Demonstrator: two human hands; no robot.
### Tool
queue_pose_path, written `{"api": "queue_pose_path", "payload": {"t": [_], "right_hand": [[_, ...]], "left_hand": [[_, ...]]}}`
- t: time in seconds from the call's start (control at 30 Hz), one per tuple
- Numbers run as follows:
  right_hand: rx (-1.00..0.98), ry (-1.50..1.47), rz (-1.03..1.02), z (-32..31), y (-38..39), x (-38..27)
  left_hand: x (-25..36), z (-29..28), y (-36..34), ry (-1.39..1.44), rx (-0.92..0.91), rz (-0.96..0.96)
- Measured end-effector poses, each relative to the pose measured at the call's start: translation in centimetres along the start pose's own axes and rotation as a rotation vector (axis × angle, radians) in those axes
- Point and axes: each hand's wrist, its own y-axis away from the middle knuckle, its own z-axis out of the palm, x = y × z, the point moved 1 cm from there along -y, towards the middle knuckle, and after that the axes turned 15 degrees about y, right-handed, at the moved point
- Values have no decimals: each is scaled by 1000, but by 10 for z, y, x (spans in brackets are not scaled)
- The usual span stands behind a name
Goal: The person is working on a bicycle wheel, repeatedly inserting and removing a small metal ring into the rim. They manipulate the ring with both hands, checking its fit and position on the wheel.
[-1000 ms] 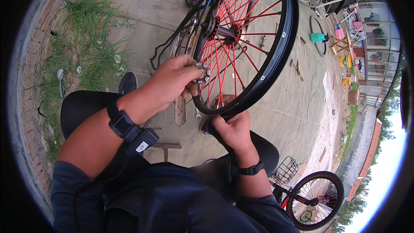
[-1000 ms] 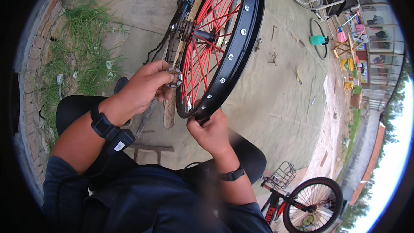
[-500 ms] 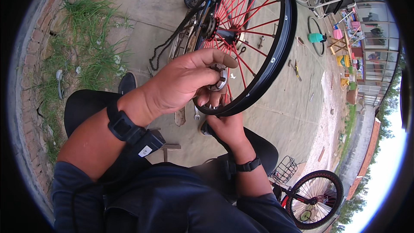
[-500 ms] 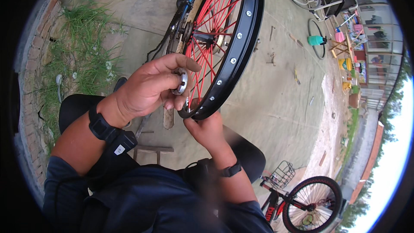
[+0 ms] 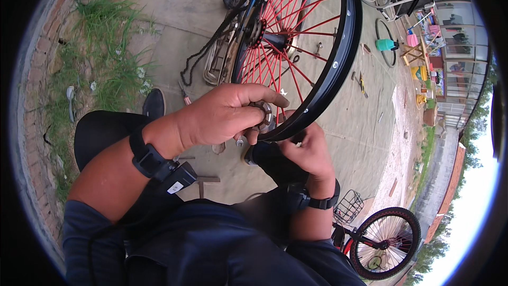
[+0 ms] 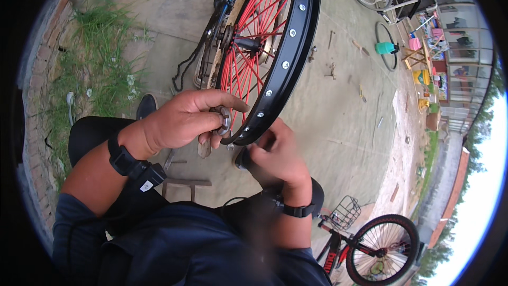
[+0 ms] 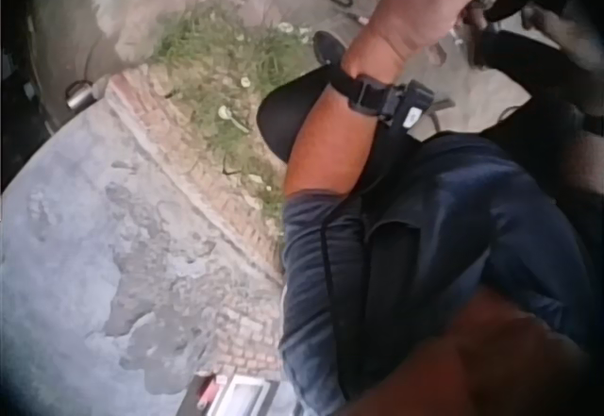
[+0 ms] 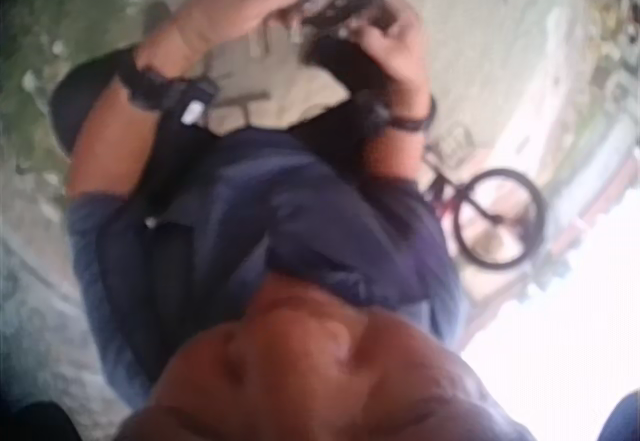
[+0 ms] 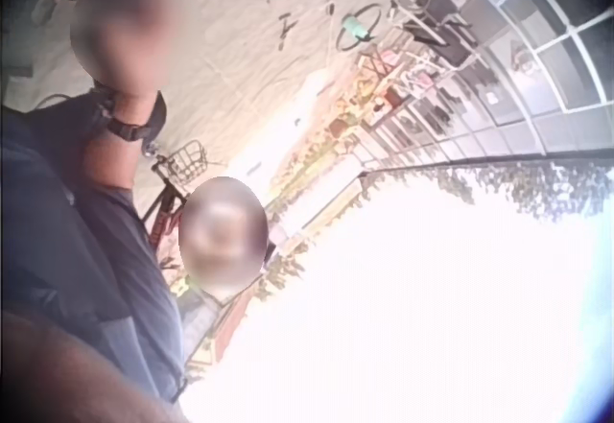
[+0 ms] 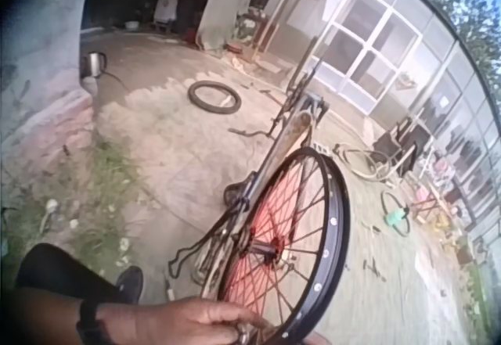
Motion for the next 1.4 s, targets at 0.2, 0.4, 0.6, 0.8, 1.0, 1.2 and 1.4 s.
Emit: {"api": "queue_pose_path", "payload": {"t": [0.2, 0.4, 0.6, 0.8, 1.0, 1.2, 1.4], "right_hand": [[263, -369, -318, 15, -1, -17], [372, -309, -234, 24, 1, -26], [382, -145, -220, 28, 3, -20], [396, -191, -94, 34, 8, -19], [375, -90, -112, 35, 11, -10], [350, -86, -126, 39, 11, -6], [354, -62, -214, 41, 10, 1]], "left_hand": [[-7, -3, 3, -53, 39, -103], [-7, -8, 2, -65, 117, -102], [-9, -9, 5, 116, 56, -45], [-11, -8, -1, 97, 53, -110], [-13, -8, -3, 40, 60, -133], [-14, -10, -5, 46, 7, -152], [-18, -10, -5, 58, 20, -183]]}}
